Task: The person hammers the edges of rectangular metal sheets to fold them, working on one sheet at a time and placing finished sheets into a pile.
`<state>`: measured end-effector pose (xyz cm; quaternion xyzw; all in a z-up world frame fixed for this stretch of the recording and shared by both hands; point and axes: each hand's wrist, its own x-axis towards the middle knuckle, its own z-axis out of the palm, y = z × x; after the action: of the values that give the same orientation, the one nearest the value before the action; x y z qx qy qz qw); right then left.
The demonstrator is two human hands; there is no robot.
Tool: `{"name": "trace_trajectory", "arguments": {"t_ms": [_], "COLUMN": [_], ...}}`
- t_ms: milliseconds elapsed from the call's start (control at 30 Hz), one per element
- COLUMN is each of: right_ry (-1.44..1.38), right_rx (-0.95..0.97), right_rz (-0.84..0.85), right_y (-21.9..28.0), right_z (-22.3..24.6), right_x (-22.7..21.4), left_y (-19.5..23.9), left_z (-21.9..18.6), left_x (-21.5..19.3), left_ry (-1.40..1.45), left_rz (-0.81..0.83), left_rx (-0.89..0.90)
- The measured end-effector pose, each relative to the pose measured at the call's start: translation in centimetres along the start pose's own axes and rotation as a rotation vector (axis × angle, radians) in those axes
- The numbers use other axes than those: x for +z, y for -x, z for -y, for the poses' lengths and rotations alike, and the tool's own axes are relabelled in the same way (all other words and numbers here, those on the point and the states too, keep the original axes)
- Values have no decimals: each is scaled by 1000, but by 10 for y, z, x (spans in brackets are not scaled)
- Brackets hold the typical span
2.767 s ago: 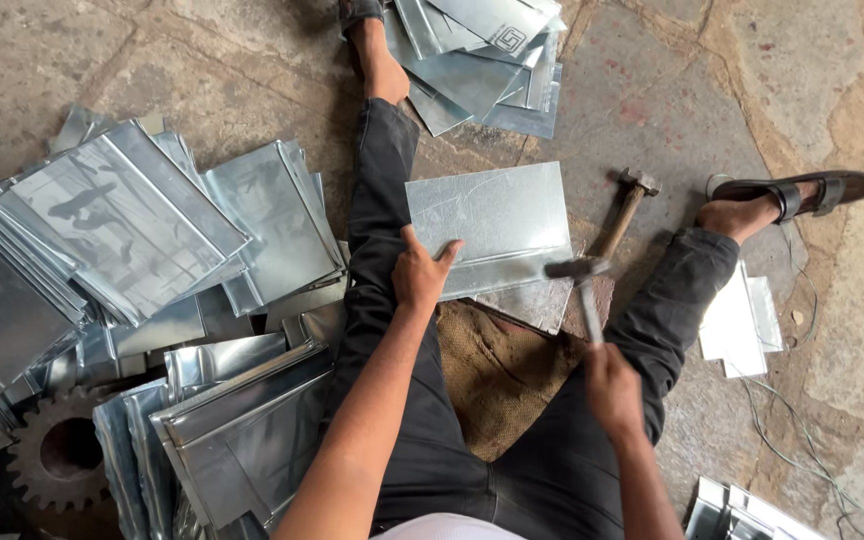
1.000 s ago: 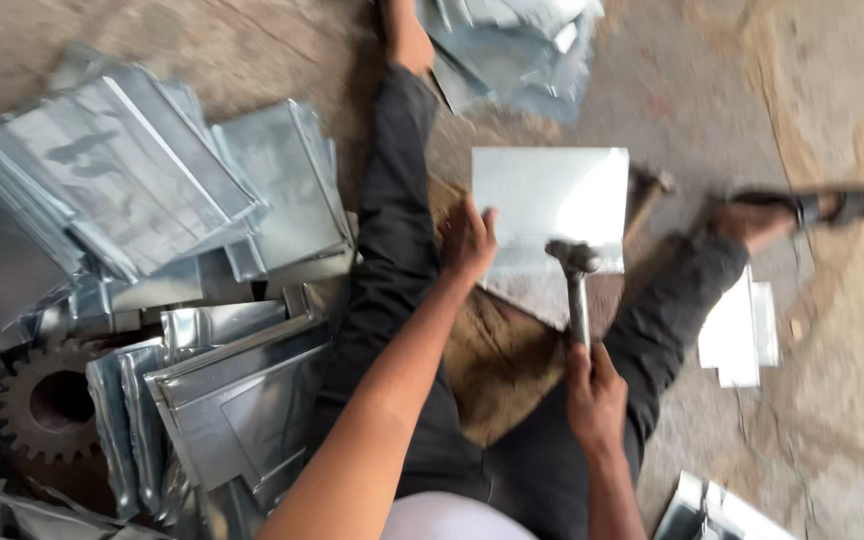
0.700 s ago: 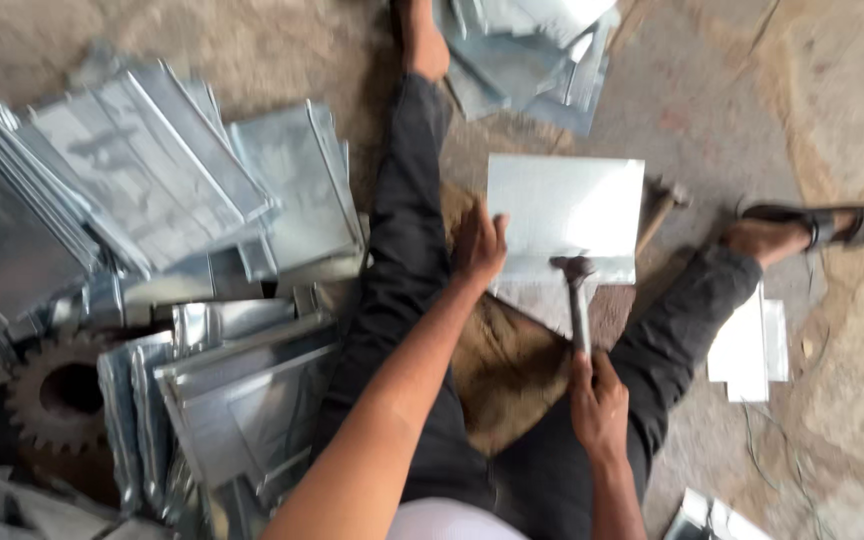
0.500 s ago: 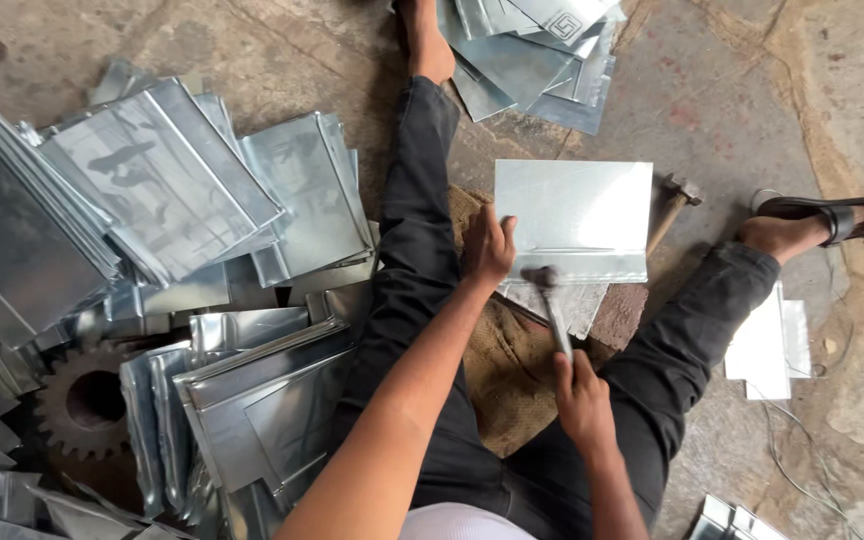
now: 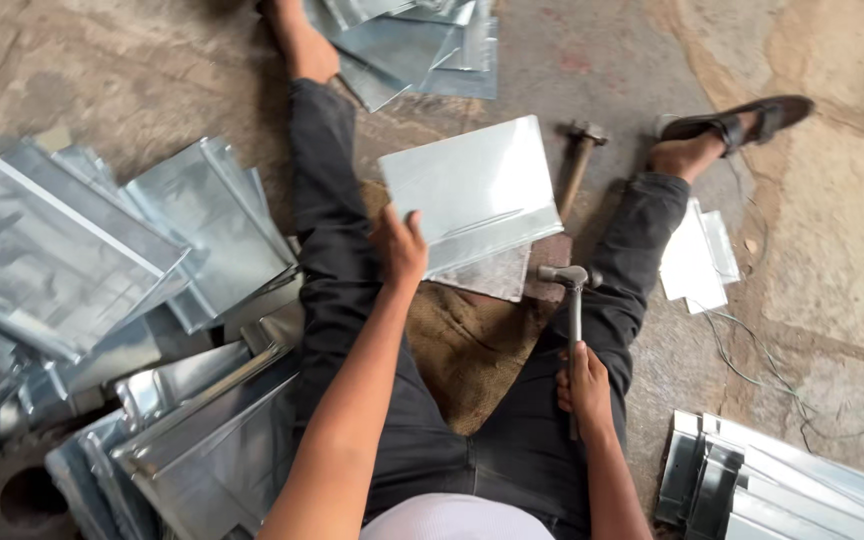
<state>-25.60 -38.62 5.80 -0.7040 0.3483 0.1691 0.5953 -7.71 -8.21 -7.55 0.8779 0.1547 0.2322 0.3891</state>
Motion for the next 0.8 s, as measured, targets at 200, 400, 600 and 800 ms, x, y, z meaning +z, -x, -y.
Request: {"name": "trace_trajectory", "arguments": {"t_ms": [200,400,600,800], "right_ry": [-150,-274,-325,-305], "right_rx": [116,98,107,131], "right_rz": [-37,59,83,75], "right_y": [-22,-22,-27,-26], "right_z": [11,6,3,4], "right_x": [5,1,-2,0], "left_y": [17,40,90,65], "left_z": [-44,-91,-64,-51], "left_x": [-75,-91,-108,-123], "left_ry": [88,196,-51,-134], "left_rz": [-211,-74,501,661], "left_rx": [278,915,1156,1113]}}
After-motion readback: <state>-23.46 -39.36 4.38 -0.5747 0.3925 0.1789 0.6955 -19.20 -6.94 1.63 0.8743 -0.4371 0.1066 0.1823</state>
